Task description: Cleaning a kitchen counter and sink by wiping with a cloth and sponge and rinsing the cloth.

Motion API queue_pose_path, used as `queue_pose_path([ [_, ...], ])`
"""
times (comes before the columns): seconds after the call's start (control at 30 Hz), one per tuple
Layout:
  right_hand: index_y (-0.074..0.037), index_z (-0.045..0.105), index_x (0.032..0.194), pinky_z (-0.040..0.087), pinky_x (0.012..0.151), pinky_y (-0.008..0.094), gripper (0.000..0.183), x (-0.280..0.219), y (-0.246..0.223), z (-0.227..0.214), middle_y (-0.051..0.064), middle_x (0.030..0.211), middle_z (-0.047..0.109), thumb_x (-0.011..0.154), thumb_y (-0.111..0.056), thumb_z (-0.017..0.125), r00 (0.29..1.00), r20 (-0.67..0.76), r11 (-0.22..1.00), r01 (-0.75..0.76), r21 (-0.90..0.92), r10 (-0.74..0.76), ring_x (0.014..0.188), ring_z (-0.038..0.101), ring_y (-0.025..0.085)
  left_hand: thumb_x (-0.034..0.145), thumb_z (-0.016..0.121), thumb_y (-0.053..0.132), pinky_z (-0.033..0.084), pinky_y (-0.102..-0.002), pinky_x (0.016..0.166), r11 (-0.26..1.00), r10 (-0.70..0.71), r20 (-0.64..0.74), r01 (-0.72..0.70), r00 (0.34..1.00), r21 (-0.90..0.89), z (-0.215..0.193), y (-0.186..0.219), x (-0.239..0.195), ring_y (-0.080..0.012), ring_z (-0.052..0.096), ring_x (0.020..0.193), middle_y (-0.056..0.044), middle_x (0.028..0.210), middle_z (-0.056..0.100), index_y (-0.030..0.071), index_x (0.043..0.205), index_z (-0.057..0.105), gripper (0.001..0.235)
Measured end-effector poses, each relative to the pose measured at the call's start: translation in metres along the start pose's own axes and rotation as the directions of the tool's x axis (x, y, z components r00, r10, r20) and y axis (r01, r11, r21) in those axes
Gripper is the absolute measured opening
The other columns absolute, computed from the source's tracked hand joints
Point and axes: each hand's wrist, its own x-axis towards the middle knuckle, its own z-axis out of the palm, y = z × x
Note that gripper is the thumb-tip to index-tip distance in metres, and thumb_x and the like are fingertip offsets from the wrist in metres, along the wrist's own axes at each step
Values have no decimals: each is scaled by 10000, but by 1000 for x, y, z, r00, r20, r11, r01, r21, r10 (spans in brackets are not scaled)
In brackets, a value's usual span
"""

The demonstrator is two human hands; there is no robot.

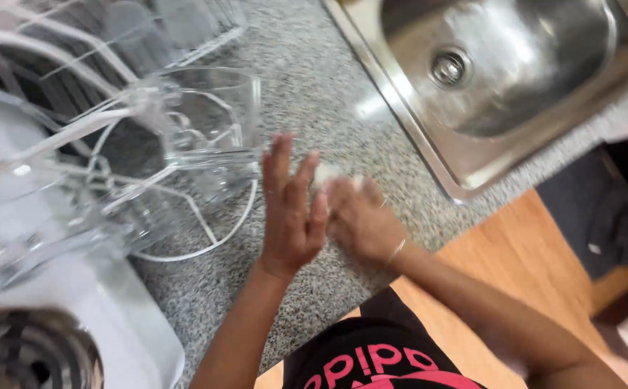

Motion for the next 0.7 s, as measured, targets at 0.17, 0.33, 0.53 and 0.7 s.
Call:
queue_pose_path([
  [0.17,-95,251,1640,158,1255,558,662,8,64,12,198,1637,346,1069,-393,402,872,-133,879,-453,149,472,1535,275,356,1090,398,329,96,-591,1270,998,-39,113,44,993,-44,56,1,9,-402,125,1593,-213,1697,140,70,1521,457,506],
  [0.33,-99,676,1078,464,1025,559,257,-57,-7,14,159,1127,610,1003,-288,518,888,-457,992,7,128,52,1190,603,411,1094,357,450,58,-666,1241,989,-64,298,101,953,-111,114,6,46,-416,65,1591,-208,1697,115,125,1534,403,549],
  [0.53,-271,539,1529,475,1105,396,554,-159,115,1,33,1419,632,992,-137,569,750,-273,769,-454,450,602,1305,604,252,1086,309,439,40,-664,1224,976,-219,295,209,930,64,144,-2,83,-407,114,1569,-254,1651,213,91,1492,442,551],
  [0.7,-280,279,1649,212,1255,477,602,-94,149,-18,68,1607,435,1069,-367,413,900,-54,875,-405,265,433,1499,378,266,1070,326,393,39,-607,1247,965,-227,307,171,924,199,158,7,86,-380,164,1579,-252,1654,238,73,1532,369,564],
])
